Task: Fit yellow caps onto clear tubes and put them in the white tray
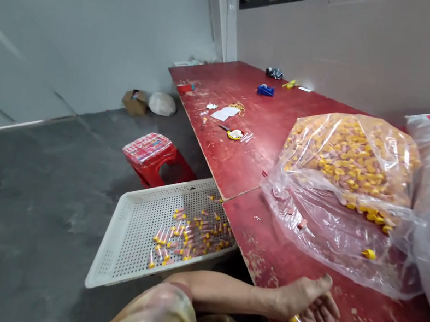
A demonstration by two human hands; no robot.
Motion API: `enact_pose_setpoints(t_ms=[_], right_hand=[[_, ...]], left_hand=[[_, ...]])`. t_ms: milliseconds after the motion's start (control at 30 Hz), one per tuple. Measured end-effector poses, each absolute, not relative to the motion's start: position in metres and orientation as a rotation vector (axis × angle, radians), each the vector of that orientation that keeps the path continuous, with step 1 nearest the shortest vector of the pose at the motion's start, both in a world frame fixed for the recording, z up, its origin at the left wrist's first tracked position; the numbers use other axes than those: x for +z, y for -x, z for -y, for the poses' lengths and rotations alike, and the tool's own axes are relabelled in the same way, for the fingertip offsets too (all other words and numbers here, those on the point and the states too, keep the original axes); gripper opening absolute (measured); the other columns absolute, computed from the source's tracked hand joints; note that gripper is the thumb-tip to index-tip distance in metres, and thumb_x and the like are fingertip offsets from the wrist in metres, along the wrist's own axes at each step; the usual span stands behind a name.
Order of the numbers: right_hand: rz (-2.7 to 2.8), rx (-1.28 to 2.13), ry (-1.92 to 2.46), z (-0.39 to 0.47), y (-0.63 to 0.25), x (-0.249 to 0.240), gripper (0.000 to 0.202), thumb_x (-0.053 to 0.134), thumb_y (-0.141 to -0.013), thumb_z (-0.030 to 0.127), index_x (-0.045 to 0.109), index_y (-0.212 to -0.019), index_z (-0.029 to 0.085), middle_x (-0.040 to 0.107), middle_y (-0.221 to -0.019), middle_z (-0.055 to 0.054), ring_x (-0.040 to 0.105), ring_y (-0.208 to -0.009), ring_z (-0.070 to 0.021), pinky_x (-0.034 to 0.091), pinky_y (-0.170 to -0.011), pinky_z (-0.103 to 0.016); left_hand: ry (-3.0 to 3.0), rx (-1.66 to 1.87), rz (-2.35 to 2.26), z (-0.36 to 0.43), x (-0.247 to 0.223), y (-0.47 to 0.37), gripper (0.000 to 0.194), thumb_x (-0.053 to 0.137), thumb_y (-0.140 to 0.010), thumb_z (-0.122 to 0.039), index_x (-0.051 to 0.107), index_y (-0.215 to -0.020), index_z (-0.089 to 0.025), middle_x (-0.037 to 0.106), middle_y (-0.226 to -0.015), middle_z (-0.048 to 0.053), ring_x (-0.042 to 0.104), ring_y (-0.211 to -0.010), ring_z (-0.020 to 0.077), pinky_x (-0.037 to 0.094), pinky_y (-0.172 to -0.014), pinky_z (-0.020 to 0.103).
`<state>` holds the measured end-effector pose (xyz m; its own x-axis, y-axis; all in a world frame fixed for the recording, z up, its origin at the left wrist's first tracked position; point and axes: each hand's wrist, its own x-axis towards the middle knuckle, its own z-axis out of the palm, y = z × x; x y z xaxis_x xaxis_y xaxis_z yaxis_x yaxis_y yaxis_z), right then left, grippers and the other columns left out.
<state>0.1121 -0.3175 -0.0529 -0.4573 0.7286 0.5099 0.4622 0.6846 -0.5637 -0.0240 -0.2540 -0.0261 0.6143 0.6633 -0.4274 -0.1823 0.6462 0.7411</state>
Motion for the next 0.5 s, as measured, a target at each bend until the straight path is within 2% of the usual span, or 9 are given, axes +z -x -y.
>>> enact_pose_setpoints(t_ms=[133, 267, 367, 433, 500], right_hand=[[2.154, 0.365, 0.973, 0.321, -0.088, -0.040, 0.027, 0.046, -0.093, 0.029, 0.055, -0.115, 0.018, 0.065, -0.108, -0.011, 0.066, -0.095, -0.0230, 0.057, -0.074, -0.024], [2.183, 0.196, 0.966, 0.315, -0.061, -0.029, 0.027, 0.040, -0.096, 0.029, 0.053, -0.116, 0.017, 0.065, -0.104, -0.012, 0.067, -0.088, -0.0222, 0.057, -0.070, -0.028], [2.187, 0.097, 0.973, 0.310, -0.044, -0.036, 0.028, 0.045, -0.095, 0.028, 0.051, -0.120, 0.017, 0.065, -0.102, -0.013, 0.067, -0.086, -0.0230, 0.057, -0.067, -0.029], [2.187, 0.178, 0.930, 0.308, -0.039, -0.040, 0.030, 0.047, -0.094, 0.025, 0.049, -0.123, 0.017, 0.062, -0.108, -0.015, 0.064, -0.097, -0.0248, 0.056, -0.074, -0.031], [2.196, 0.415, 0.847, 0.304, -0.041, -0.041, 0.029, 0.046, -0.094, 0.025, 0.049, -0.122, 0.018, 0.060, -0.113, -0.015, 0.062, -0.101, -0.0230, 0.055, -0.078, -0.028]], left_hand=[[-0.745, 0.656, -1.016, 0.259, -0.019, 0.040, 0.086, 0.017, -0.073, -0.083, 0.062, -0.077, -0.010, 0.055, -0.061, 0.006, 0.049, -0.051, 0.0139, 0.040, -0.056, 0.029], [-1.001, 0.632, -1.190, 0.260, -0.013, 0.072, 0.086, 0.017, -0.076, -0.082, 0.065, -0.076, -0.010, 0.055, -0.060, 0.004, 0.050, -0.056, 0.0141, 0.042, -0.059, 0.028], [-1.049, 0.568, -1.220, 0.268, -0.018, 0.089, 0.081, 0.018, -0.079, -0.078, 0.067, -0.078, -0.012, 0.056, -0.062, 0.003, 0.050, -0.060, 0.0136, 0.041, -0.062, 0.027], [-0.954, 0.610, -1.219, 0.274, -0.023, 0.094, 0.078, 0.020, -0.082, -0.075, 0.067, -0.078, -0.013, 0.056, -0.063, 0.002, 0.049, -0.061, 0.0130, 0.040, -0.063, 0.026], [-0.774, 0.630, -1.146, 0.277, -0.026, 0.096, 0.077, 0.019, -0.083, -0.074, 0.065, -0.075, -0.013, 0.054, -0.062, 0.002, 0.047, -0.059, 0.0121, 0.039, -0.062, 0.025]])
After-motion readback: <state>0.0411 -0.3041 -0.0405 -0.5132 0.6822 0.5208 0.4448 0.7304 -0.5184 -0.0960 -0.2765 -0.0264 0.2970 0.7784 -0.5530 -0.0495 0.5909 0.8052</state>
